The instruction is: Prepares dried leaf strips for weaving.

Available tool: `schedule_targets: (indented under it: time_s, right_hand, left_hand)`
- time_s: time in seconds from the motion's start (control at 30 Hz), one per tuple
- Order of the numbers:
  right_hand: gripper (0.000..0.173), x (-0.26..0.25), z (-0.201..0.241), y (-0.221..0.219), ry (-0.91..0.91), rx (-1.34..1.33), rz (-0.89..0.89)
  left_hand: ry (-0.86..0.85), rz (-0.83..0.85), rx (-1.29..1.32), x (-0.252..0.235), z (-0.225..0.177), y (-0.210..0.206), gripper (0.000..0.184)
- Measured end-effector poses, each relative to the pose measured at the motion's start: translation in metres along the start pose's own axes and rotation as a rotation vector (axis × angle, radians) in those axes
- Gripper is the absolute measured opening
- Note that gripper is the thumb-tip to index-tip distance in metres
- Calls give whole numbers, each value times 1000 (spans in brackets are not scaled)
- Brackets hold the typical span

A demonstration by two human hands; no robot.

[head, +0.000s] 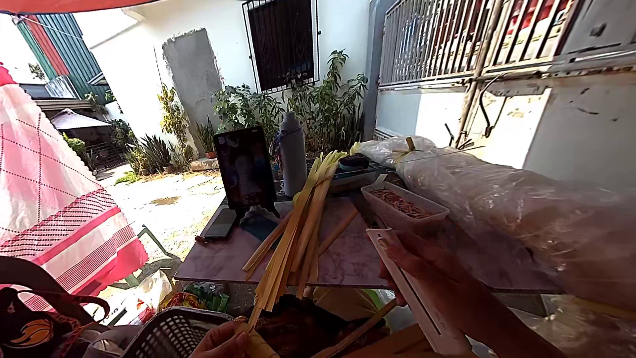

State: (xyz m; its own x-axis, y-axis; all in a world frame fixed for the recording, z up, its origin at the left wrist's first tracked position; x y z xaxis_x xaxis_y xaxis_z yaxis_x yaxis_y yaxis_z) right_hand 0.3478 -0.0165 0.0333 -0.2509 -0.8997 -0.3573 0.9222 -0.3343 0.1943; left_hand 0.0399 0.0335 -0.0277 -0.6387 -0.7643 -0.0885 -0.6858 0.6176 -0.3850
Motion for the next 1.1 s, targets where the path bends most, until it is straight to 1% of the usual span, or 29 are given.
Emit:
schedule_targets:
  time_s: [0.1,0.13,0.2,0.3,0.37,0.47,0.6,0.73,0.77,0.83,0.87,0.9,0.97,1.03,1.07,1.1]
  right_hand:
    - [31,11,20,-9,123,61,25]
    - [30,15,28,-14,178,66,31]
    - [31,23,35,-35,277,88,80]
    - [39,41,32,-86,494,283,141]
    - [38,46,26,-109,625,423,83]
    - [35,50,17,-119,700,531,-16]
    - [33,54,14,-120,699,611,-60]
    - [31,60,12,-121,647,675,-58]
    - [31,60,13,-122,624,671,-50]
    - [31,58,14,-124,557,635,-19]
    - [30,57,16,-123,519,595,5]
    - [29,56,18,-121,494,543,21]
    - [29,49,21,-106,508,475,4]
    - [36,31,17,-80,562,526,-121]
    - [39,19,11,-64,565,601,-191]
    - [39,5,3,-49,530,706,-237]
  left_hand:
    - [-77,-278,12,-12,-10,10,26]
    - [-120,-336,7,-18,-12,10,27]
    - [-175,-368,26,-31,-12,2,25]
    - [-159,-307,56,-42,-3,-21,21]
    - [-153,-251,42,-45,-1,-35,23]
    - [-136,-208,70,-45,1,-46,25]
    - [-103,-147,73,-44,1,-48,28]
    - [-71,-47,75,-41,3,-54,29]
    - [-60,-2,75,-41,5,-58,31]
    - [-50,126,48,-40,8,-70,45]
    - [-52,143,32,-39,8,-72,51]
    - [-61,117,15,-37,6,-70,53]
    - [-138,-26,-72,-30,-9,-47,45]
    - [-321,-249,-265,-10,-39,-6,31]
    - [-427,-373,-402,5,-59,15,30]
    - [-529,-490,-550,24,-79,35,30]
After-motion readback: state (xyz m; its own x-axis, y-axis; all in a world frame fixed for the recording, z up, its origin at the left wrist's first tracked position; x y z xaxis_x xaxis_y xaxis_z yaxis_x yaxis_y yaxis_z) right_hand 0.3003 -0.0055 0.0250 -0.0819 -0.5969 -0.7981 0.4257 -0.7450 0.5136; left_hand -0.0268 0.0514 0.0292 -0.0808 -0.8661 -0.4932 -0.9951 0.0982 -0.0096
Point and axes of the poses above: each hand's wrist, its own x-axis away from the middle knuckle, its own y-axis out of the back of the hand, z = x × y, the point moved 8 cm from there along -x, towards the middle knuckle, and after that the axes turned 3 degrees about -y, right-handed, at the moved point
